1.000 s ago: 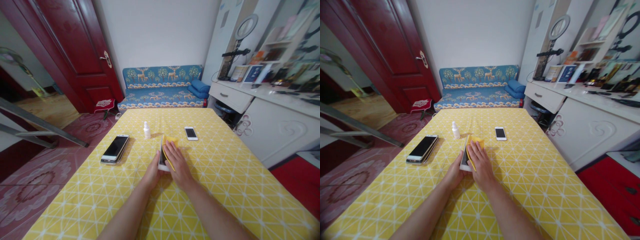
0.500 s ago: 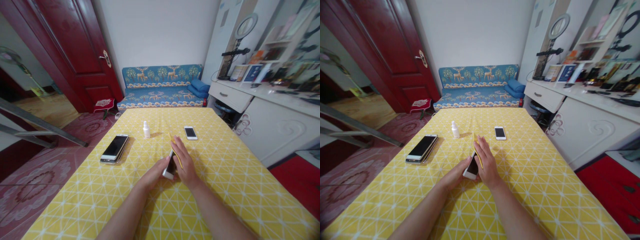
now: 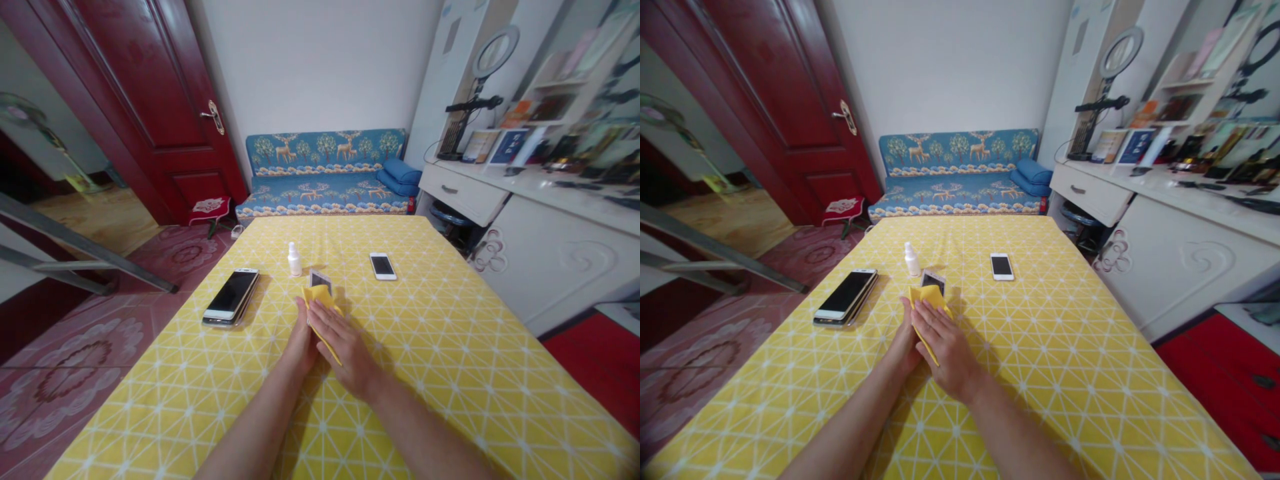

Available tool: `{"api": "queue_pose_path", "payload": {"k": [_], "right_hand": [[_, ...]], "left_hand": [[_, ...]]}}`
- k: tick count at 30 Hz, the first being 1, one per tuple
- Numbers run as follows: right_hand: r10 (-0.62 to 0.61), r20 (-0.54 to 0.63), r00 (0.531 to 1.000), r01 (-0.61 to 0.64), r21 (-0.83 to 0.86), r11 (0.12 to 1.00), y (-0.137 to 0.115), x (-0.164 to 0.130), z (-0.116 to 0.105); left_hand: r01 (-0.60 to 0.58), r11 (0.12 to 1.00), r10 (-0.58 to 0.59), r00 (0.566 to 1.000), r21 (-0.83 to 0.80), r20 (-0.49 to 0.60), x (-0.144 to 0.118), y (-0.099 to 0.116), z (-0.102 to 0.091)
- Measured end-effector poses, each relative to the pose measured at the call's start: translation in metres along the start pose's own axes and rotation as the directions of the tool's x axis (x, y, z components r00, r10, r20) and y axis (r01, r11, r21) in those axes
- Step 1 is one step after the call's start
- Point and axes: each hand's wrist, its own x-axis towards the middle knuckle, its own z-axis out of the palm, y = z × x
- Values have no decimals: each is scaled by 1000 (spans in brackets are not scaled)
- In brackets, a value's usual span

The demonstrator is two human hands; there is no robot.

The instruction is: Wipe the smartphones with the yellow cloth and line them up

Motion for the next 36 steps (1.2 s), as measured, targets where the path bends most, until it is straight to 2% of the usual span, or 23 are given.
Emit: {"api": "queue_pose_path", "payload": {"k": [3, 6, 13, 18, 23, 26, 30, 33, 36], "right_hand": [[-35, 66, 997, 39, -56, 998, -5, 1, -3], [-56, 96, 994, 66, -104, 992, -6, 1, -9], [-10, -41, 999, 4, -130, 991, 8, -3, -16], [112, -177, 978, -113, 0, 994, 22, -8, -9], [201, -201, 959, -173, 149, 974, 20, -7, -9], [213, -235, 949, -170, 189, 967, 17, -6, -12], [252, -337, 907, -185, 219, 958, 15, -5, -19], [295, -430, 853, -172, 302, 938, 12, -7, -25], [394, -451, 801, -187, 436, 880, 10, -8, -29]], "left_hand": [[-66, 998, 66, 996, -11, -64, 0, -3, -3], [-78, 997, 78, 994, -5, -71, -2, 4, 1], [-202, 979, 202, 961, 18, -188, -3, 24, 11], [-95, 995, 98, 985, 29, -144, -3, 26, 8], [-6, 996, 15, 995, 92, -101, -5, 25, 8], [-54, 981, 71, 994, 188, -84, -5, 23, 9], [-189, 918, 188, 981, 349, 35, -4, 22, 6], [-203, 883, 181, 979, 424, 92, -3, 25, 1], [-158, 885, 126, 987, 438, 102, -6, 27, 1]]}}
